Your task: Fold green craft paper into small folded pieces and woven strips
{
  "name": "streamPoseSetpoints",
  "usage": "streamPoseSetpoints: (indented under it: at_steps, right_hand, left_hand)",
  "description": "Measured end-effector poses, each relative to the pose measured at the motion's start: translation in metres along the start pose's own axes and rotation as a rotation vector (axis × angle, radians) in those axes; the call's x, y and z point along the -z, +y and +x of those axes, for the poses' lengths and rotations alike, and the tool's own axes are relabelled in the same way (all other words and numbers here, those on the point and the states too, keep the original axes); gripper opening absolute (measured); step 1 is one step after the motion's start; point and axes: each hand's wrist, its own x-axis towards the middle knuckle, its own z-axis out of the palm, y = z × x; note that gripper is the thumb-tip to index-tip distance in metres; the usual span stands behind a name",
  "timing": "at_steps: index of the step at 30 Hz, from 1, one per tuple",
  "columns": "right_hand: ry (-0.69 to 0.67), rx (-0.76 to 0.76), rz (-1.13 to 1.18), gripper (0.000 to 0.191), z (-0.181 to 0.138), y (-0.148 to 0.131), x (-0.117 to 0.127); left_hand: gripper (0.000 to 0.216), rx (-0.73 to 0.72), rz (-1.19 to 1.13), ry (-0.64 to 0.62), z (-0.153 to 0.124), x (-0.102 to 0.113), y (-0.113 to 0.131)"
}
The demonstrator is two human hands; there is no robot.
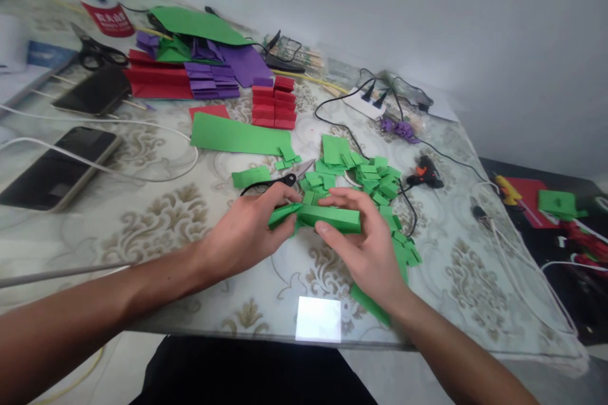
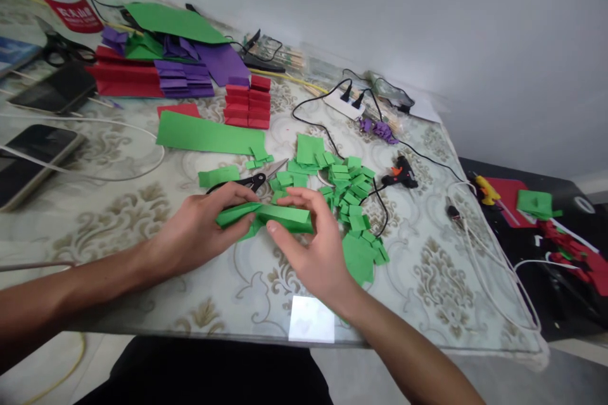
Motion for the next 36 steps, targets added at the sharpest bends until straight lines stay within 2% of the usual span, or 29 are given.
streamPoseSetpoints:
  at_steps: [5,11,16,20,26,29,31,34,36]
  right_hand:
    - [-0.008,-0.135,0.289,0.04,-0.007,0.019,-0.012]
    - [0.04,-0.136,0.515,0.038,-0.005,0.035,-0.02]
    - [-0.086,-0.088,0.456,0.025,-0.007,0.034,-0.027]
    - [-0.073,0.055,0.332,0.035,-0.015,0.039,-0.03]
    - [-0.096,0.147,0.317,0.029,-0.013,0.034,-0.027]
    - [-0.092,0.043,0.409,0.02,-0.007,0.032,-0.024]
    - [-0.084,-0.06,0.493,0.021,-0.003,0.033,-0.021]
    - [-0.118,-0.139,0.585,0.036,0.0,0.033,-0.017]
    - [-0.132,-0.131,0.593,0.044,0.0,0.031,-0.014]
  left_hand:
    - [0.022,0.003,0.001,0.04,0.0,0.001,0.0]
    - [0.02,0.006,0.007,0.061,0.001,0.001,0.0]
    - [0.02,0.039,0.006,0.061,0.001,0.001,0.001]
    - [0.021,0.055,-0.028,0.065,0.001,0.001,0.001]
    - [0.021,0.057,-0.107,0.048,0.001,0.003,0.002]
    - [0.021,0.052,-0.13,0.041,0.001,0.003,0.002]
    - [0.022,0.046,-0.127,0.042,0.0,0.003,0.002]
    - [0.023,0.03,-0.114,0.034,0.0,0.003,0.002]
    - [0.022,0.024,-0.114,0.031,0.001,0.003,0.001]
